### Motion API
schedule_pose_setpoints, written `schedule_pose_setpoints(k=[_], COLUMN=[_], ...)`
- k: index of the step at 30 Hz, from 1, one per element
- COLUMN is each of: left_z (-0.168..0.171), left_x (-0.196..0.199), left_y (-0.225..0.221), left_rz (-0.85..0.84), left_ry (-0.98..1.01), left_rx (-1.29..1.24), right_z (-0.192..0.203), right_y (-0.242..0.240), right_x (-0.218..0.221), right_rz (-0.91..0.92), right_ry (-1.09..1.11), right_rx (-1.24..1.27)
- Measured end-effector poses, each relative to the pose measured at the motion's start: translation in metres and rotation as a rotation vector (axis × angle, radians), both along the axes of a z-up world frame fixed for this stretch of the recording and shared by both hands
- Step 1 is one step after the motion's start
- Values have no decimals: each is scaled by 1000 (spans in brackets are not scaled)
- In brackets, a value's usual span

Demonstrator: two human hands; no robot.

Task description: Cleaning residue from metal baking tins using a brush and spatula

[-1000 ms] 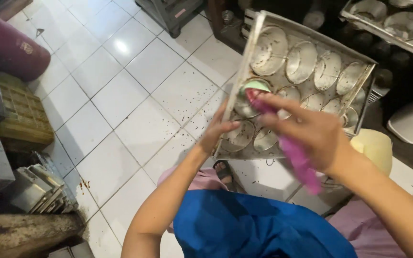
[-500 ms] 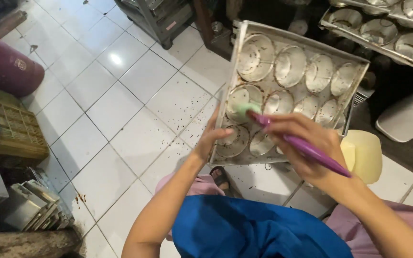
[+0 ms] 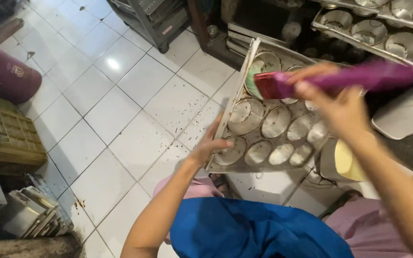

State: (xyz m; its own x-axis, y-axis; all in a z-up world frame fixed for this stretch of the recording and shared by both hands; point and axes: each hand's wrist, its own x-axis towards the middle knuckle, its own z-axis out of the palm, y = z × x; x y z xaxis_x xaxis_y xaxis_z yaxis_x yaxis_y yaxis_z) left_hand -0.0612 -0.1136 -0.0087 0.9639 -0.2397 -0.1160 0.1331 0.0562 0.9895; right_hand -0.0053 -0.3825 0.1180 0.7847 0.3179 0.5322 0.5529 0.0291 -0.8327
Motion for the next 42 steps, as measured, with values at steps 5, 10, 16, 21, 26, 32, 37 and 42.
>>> schedule_pose_setpoints(k=[5, 10, 16, 21, 26, 32, 37, 42], left_z=[7, 21, 22, 19, 24, 36, -3, 12], left_x=[-1, -5, -3, -2, -1, 6, 0, -7], left_y=[8, 9, 9, 13, 7, 17, 51, 43], left_rz=[-85, -32, -68, -53, -107, 58, 192, 198], left_ry=[-230, -223, -195, -224, -209, -119, 30, 168], left_rx=[95, -4, 45, -4, 133, -24, -90, -72], right_z=[73, 32, 61, 32, 41, 18, -20, -22], right_y=[-12, -10, 3, 2, 9, -36, -36, -14], right_x=[-10, -6, -23, -14, -43, -39, -30, -15], right_rz=[-123, -199, -45, -93, -84, -317, -372, -211], right_ry=[-485, -894, -175, -379, -155, 407, 373, 401], right_rx=[-604, -801, -424, -270, -412, 439, 291, 432])
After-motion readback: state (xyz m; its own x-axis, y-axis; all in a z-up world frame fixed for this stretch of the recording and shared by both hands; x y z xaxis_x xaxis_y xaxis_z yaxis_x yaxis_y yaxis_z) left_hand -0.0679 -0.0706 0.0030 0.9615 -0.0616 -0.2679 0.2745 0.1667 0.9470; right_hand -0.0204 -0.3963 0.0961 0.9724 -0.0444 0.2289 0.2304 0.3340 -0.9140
